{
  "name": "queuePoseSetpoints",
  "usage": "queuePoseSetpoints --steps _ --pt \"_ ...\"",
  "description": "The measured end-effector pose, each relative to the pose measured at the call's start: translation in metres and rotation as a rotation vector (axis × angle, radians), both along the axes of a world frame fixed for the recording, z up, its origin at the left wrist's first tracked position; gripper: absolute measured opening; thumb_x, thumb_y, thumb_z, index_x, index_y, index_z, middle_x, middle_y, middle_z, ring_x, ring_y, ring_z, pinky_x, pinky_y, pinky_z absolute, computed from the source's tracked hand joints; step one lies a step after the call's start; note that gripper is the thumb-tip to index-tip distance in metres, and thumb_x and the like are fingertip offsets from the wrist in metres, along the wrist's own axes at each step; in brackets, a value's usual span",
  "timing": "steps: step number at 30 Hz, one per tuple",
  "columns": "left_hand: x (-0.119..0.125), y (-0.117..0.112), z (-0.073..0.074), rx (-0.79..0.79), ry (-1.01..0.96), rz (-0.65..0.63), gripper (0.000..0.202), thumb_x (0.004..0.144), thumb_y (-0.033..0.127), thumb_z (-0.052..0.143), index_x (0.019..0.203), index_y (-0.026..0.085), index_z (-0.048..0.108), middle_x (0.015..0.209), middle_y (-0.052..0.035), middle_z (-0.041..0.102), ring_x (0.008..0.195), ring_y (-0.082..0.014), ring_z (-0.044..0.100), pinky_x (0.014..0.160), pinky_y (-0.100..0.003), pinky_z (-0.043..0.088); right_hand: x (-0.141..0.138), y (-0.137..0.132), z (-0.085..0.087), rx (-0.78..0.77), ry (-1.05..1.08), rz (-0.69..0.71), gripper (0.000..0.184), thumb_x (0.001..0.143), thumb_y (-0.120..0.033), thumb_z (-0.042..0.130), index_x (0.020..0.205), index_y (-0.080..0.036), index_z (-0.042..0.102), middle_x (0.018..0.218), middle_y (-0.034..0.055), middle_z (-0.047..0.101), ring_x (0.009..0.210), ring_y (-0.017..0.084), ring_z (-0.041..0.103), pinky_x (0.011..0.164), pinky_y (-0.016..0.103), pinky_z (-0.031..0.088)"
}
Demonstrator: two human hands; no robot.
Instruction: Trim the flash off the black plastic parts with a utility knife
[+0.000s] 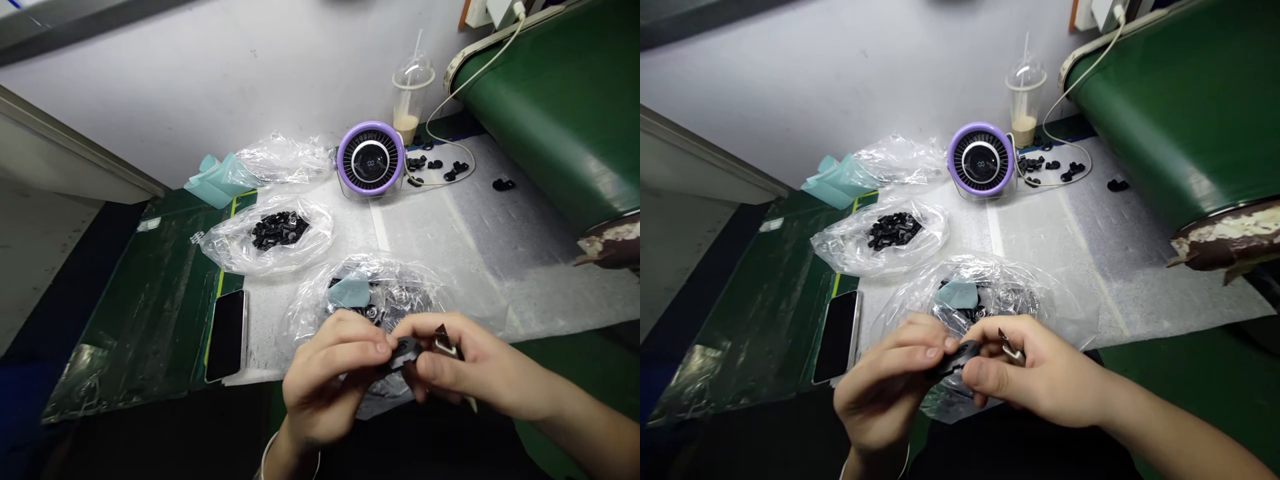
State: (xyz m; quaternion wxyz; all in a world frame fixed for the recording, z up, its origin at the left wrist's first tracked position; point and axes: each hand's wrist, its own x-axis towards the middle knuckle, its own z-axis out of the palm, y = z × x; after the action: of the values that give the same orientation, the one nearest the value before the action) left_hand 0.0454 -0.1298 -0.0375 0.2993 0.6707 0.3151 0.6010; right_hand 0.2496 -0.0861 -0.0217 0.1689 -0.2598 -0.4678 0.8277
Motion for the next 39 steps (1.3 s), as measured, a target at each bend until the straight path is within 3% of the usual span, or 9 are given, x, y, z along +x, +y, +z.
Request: queuePoseSetpoints --steps 3,6,12,16,28,32,37,39 --pt "-0.001 0.004 0.002 0.076 0.024 -0.026 0.012 0.101 0.016 0.068 0.108 0.012 0.077 0.098 -0.0107 0.081 0.087 -0.0186 0.076 0.077 -0.033 0.063 -0.001 0.004 -0.002 -0.172 0.071 0.083 0.056 0.089 -0.07 0.071 0.095 -0.014 0.064 0.069 0.0017 0.066 0.048 0.005 0.043 0.045 0.018 0.031" --pt "-0.002 0.004 0.001 0.111 0.095 -0.018 0.017 0.104 0.018 0.062 0.112 0.012 0.075 0.104 -0.0117 0.081 0.094 -0.0207 0.077 0.084 -0.036 0.064 -0.006 0.003 -0.004 -0.266 0.043 0.056 0.053 0.084 -0.066 0.079 0.085 -0.016 0.059 0.058 -0.0025 0.061 0.04 0.004 0.037 0.04 0.018 0.024" --pt "0.001 0.0 -0.013 0.301 0.433 0.418 0.028 0.099 0.005 0.06 0.125 0.006 0.07 0.103 -0.0139 0.076 0.095 -0.0217 0.074 0.075 -0.033 0.063 -0.021 -0.011 -0.008 -0.167 0.009 -0.25 0.046 0.087 -0.051 0.081 0.076 -0.02 0.049 0.056 -0.0084 0.05 0.047 0.004 0.033 0.044 0.017 0.025" --pt "0.005 -0.001 -0.021 0.35 0.524 0.583 0.028 0.096 0.006 0.062 0.123 0.006 0.07 0.101 -0.0148 0.077 0.092 -0.0235 0.075 0.073 -0.033 0.063 -0.029 -0.017 -0.007 -0.111 -0.003 -0.312 0.045 0.089 -0.053 0.079 0.075 -0.02 0.052 0.057 -0.0077 0.049 0.048 0.005 0.033 0.044 0.019 0.026" --pt "0.003 -0.002 -0.023 0.33 0.52 0.569 0.029 0.096 0.003 0.062 0.124 0.006 0.07 0.101 -0.0147 0.075 0.091 -0.022 0.073 0.075 -0.032 0.06 -0.034 -0.019 -0.002 0.05 -0.051 -0.355 0.045 0.092 -0.054 0.075 0.073 -0.02 0.053 0.058 -0.0063 0.048 0.052 0.008 0.039 0.049 0.022 0.032" --pt "0.004 -0.006 -0.021 0.267 0.442 0.542 0.025 0.098 0.006 0.06 0.121 0.008 0.07 0.098 -0.0116 0.076 0.087 -0.0195 0.072 0.073 -0.03 0.06 -0.033 -0.019 0.0 0.258 -0.1 -0.362 0.036 0.097 -0.043 0.069 0.075 -0.021 0.052 0.062 -0.0065 0.044 0.056 0.009 0.039 0.052 0.023 0.036" --pt "0.006 -0.013 -0.016 0.152 0.328 0.474 0.023 0.101 0.01 0.058 0.121 0.012 0.07 0.094 -0.008 0.076 0.079 -0.0161 0.071 0.07 -0.027 0.06 -0.029 -0.023 -0.001 0.841 -0.197 -0.408 0.012 0.1 -0.016 0.057 0.089 -0.021 0.057 0.069 -0.0036 0.056 0.058 0.01 0.052 0.055 0.023 0.043" --pt "0.008 -0.015 -0.014 0.078 0.231 0.438 0.022 0.102 0.012 0.058 0.119 0.014 0.071 0.088 -0.0059 0.074 0.075 -0.0155 0.069 0.066 -0.026 0.059 -0.027 -0.023 -0.002 1.01 -0.191 -0.432 0.011 0.099 -0.011 0.055 0.097 -0.022 0.058 0.072 -0.0021 0.061 0.059 0.011 0.058 0.055 0.023 0.046"
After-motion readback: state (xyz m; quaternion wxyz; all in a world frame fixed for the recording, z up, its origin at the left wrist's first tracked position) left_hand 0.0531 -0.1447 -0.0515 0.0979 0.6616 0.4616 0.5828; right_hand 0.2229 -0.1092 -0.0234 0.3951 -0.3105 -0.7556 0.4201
